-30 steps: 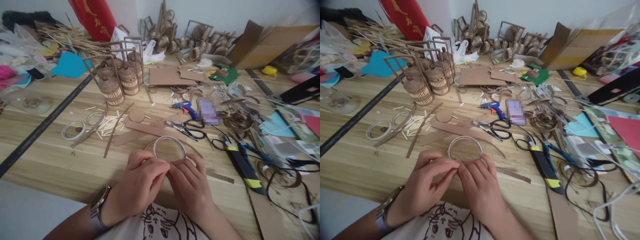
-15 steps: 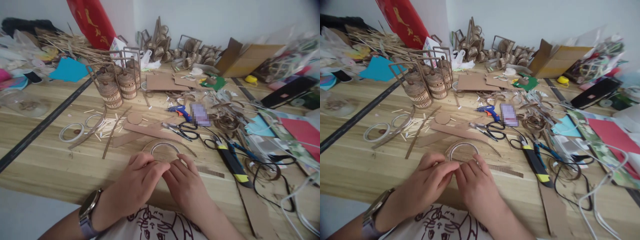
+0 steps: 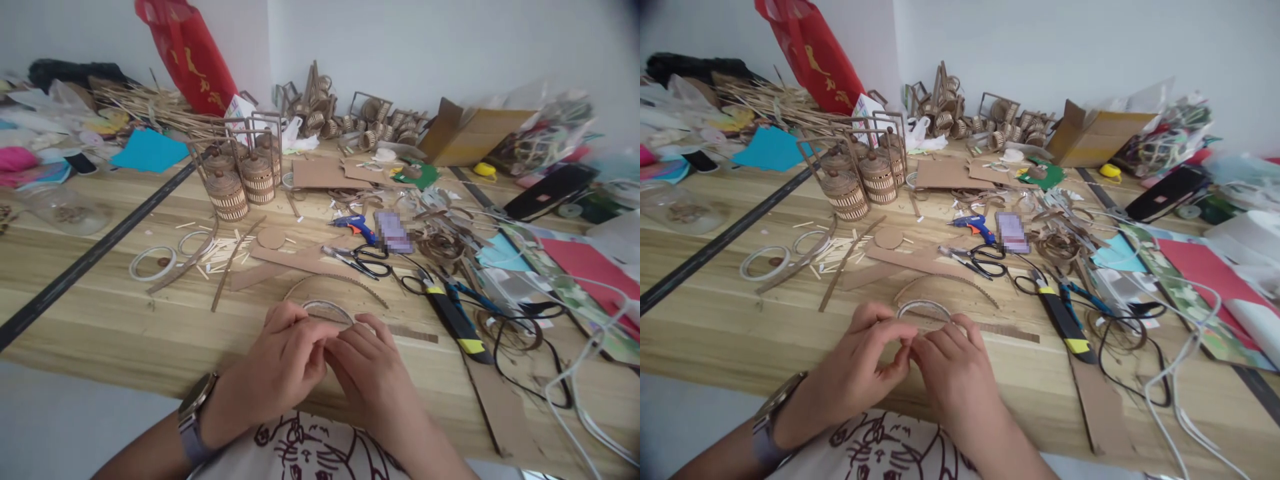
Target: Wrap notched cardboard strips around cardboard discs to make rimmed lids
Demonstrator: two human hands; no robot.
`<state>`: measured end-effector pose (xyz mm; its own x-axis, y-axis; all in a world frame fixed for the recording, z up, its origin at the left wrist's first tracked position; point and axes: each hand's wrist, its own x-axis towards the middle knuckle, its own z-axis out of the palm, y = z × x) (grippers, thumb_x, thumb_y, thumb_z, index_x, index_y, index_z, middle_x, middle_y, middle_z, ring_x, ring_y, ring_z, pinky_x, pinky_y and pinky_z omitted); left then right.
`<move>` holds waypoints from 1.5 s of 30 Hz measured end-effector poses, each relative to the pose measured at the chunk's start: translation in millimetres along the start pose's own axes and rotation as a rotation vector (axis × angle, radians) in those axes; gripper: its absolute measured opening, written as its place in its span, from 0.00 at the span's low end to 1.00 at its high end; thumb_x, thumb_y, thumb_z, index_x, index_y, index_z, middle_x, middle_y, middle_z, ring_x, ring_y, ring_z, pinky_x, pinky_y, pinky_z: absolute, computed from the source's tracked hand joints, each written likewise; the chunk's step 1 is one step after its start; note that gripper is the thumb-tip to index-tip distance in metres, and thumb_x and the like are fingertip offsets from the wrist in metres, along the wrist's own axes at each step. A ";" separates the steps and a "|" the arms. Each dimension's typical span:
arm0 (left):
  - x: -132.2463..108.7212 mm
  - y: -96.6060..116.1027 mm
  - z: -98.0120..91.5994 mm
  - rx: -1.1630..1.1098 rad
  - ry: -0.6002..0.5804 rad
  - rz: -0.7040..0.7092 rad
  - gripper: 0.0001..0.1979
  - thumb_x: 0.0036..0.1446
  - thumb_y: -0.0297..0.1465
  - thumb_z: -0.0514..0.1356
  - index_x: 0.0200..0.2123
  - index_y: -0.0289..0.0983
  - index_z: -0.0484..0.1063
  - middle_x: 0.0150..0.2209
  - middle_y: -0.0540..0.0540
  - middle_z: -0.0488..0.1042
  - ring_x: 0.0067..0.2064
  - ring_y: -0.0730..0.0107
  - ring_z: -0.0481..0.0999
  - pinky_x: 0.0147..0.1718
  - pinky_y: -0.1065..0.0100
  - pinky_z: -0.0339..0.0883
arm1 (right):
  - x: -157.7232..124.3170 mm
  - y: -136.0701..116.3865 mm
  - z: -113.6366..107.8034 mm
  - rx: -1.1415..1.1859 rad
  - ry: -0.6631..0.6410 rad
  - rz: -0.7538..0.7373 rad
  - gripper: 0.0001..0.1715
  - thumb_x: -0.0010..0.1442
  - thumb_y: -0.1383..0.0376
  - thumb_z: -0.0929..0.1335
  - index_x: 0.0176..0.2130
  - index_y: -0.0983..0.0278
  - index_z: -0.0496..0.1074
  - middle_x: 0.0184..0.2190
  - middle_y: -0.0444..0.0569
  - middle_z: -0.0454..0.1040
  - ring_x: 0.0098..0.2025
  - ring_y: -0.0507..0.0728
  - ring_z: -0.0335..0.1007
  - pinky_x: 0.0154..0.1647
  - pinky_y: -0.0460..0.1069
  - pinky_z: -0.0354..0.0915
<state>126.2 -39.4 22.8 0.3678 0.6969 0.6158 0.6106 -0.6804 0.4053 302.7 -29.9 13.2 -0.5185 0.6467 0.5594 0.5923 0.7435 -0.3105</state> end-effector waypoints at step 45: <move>10.6 -37.3 7.2 0.164 0.004 -0.211 0.06 0.59 0.22 0.54 0.32 0.38 0.65 0.28 0.48 0.71 0.38 0.61 0.65 0.38 0.60 0.60 | 15.1 22.9 10.9 0.027 0.074 0.146 0.09 0.67 0.71 0.65 0.46 0.61 0.71 0.27 0.42 0.76 0.30 0.52 0.72 0.54 0.54 0.57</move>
<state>112.3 -5.0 9.4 0.2180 0.8181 0.5322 0.7793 -0.4742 0.4097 301.7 -1.3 6.1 -0.3810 0.7345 0.5615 0.6408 0.6476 -0.4123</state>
